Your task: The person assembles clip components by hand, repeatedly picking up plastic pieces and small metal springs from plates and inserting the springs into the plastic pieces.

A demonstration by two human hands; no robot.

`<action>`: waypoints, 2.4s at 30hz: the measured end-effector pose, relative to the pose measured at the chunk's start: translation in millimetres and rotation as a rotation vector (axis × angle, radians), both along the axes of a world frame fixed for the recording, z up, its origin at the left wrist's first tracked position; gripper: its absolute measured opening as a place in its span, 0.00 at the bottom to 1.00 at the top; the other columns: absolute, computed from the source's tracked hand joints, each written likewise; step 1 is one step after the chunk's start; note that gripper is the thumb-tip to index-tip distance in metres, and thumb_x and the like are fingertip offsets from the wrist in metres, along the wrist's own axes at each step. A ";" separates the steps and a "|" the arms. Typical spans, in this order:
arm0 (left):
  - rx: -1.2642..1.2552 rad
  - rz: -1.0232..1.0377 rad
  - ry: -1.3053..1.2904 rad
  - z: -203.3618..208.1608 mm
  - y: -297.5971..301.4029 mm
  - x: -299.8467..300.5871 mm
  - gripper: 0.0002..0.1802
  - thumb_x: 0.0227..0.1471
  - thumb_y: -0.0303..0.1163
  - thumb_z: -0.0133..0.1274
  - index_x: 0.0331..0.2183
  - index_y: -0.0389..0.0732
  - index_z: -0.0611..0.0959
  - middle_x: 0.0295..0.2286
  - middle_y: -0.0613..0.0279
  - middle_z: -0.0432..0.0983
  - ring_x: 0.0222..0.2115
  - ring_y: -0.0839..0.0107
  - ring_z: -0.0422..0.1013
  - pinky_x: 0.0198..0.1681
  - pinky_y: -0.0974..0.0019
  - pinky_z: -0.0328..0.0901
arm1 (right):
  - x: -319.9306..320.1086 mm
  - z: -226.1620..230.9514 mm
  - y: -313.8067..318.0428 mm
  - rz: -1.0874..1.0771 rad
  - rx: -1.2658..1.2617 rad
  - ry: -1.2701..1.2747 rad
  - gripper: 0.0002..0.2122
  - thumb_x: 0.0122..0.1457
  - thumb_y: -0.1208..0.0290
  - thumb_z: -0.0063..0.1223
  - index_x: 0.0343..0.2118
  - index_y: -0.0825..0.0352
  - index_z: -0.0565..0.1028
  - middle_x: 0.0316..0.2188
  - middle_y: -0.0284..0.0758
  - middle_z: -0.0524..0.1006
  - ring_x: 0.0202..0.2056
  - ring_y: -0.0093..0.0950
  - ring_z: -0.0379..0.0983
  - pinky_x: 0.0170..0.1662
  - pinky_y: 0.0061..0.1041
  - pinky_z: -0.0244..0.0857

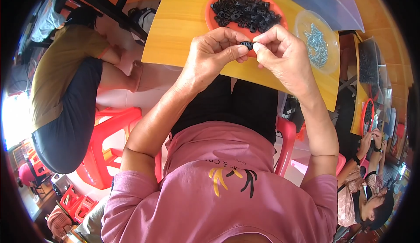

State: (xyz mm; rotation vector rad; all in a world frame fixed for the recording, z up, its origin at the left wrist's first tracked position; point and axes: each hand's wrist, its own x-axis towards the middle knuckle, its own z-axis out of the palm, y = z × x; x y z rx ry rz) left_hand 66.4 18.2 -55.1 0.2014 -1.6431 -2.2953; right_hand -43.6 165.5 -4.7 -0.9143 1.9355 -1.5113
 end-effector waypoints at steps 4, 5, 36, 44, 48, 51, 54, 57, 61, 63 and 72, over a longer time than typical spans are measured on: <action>-0.074 -0.058 -0.055 2.2 -7.9 -0.8 0.09 0.54 0.24 0.58 0.38 0.32 0.80 0.28 0.61 0.79 0.31 0.76 0.74 0.39 0.73 0.70 | -4.3 4.5 3.1 0.069 0.080 0.076 0.03 0.56 0.79 0.56 0.29 0.71 0.73 0.24 0.28 0.75 0.27 0.13 0.71 0.31 0.15 0.68; -0.036 -0.111 -0.038 1.0 -11.2 -2.0 0.09 0.53 0.24 0.58 0.38 0.32 0.80 0.28 0.61 0.79 0.30 0.77 0.74 0.38 0.73 0.69 | -4.2 6.3 3.0 0.069 0.080 0.076 0.03 0.56 0.79 0.56 0.29 0.71 0.73 0.24 0.28 0.75 0.27 0.13 0.71 0.31 0.15 0.68; -0.019 -0.087 0.041 4.7 -20.0 -20.6 0.10 0.54 0.29 0.59 0.38 0.36 0.80 0.43 0.61 0.75 0.43 0.74 0.70 0.50 0.68 0.64 | -16.1 -3.8 0.4 0.083 -0.032 -0.411 0.24 0.65 0.49 0.45 0.42 0.71 0.76 0.31 0.32 0.75 0.31 0.20 0.72 0.35 0.25 0.77; -0.192 -0.089 0.097 21.8 -8.2 -17.2 0.10 0.55 0.29 0.57 0.38 0.35 0.80 0.44 0.59 0.74 0.45 0.71 0.71 0.49 0.65 0.67 | -6.1 -21.4 -0.9 0.239 -0.256 -0.886 0.26 0.65 0.45 0.39 0.51 0.67 0.67 0.42 0.36 0.74 0.44 0.28 0.74 0.48 0.37 0.72; -0.838 0.026 0.076 28.1 -7.3 -18.3 0.14 0.52 0.26 0.56 0.42 0.34 0.79 0.40 0.59 0.77 0.37 0.71 0.75 0.38 0.68 0.69 | 3.6 -18.6 -4.5 0.179 -0.292 -0.948 0.26 0.65 0.45 0.38 0.51 0.66 0.67 0.44 0.37 0.74 0.47 0.29 0.74 0.50 0.38 0.71; -0.982 0.099 0.204 23.8 -8.6 -21.3 0.15 0.50 0.24 0.55 0.42 0.34 0.79 0.39 0.54 0.77 0.35 0.58 0.76 0.37 0.63 0.70 | 3.5 -16.1 -4.4 0.176 -0.310 -0.974 0.26 0.65 0.45 0.38 0.51 0.66 0.67 0.43 0.38 0.74 0.48 0.31 0.73 0.52 0.39 0.69; -1.020 0.046 0.184 28.4 -12.0 -20.3 0.15 0.50 0.24 0.54 0.43 0.35 0.78 0.38 0.52 0.77 0.36 0.53 0.76 0.37 0.61 0.70 | 0.4 -16.9 -3.7 0.274 -0.336 -1.052 0.26 0.65 0.45 0.38 0.52 0.66 0.66 0.45 0.40 0.74 0.49 0.33 0.73 0.55 0.42 0.67; -1.088 0.019 0.177 34.1 -12.6 -20.7 0.16 0.49 0.23 0.54 0.43 0.36 0.78 0.38 0.51 0.77 0.35 0.51 0.75 0.35 0.61 0.71 | 4.4 -22.3 -3.6 0.236 -0.409 -1.136 0.26 0.66 0.47 0.38 0.54 0.67 0.65 0.48 0.43 0.73 0.52 0.35 0.71 0.58 0.45 0.61; -1.246 -0.017 0.198 40.0 -10.0 -21.5 0.15 0.49 0.24 0.55 0.41 0.33 0.78 0.37 0.51 0.76 0.34 0.50 0.75 0.34 0.60 0.71 | 9.5 -32.4 -3.6 0.177 -0.410 -1.169 0.25 0.66 0.48 0.38 0.54 0.66 0.65 0.48 0.42 0.74 0.52 0.34 0.70 0.58 0.46 0.61; -1.209 -0.020 0.197 37.6 -9.9 -23.7 0.15 0.49 0.24 0.55 0.41 0.34 0.78 0.37 0.51 0.76 0.34 0.51 0.75 0.35 0.60 0.71 | 10.5 -29.7 -4.3 0.140 -0.415 -1.111 0.25 0.66 0.48 0.39 0.54 0.66 0.65 0.47 0.40 0.74 0.51 0.33 0.71 0.58 0.45 0.61; -0.894 0.160 0.019 76.3 -93.1 -132.9 0.17 0.50 0.37 0.60 0.37 0.33 0.84 0.23 0.59 0.80 0.21 0.73 0.76 0.27 0.70 0.70 | -13.3 -8.8 25.3 0.010 -0.405 -0.952 0.29 0.62 0.46 0.48 0.53 0.71 0.67 0.49 0.44 0.72 0.48 0.31 0.72 0.51 0.36 0.69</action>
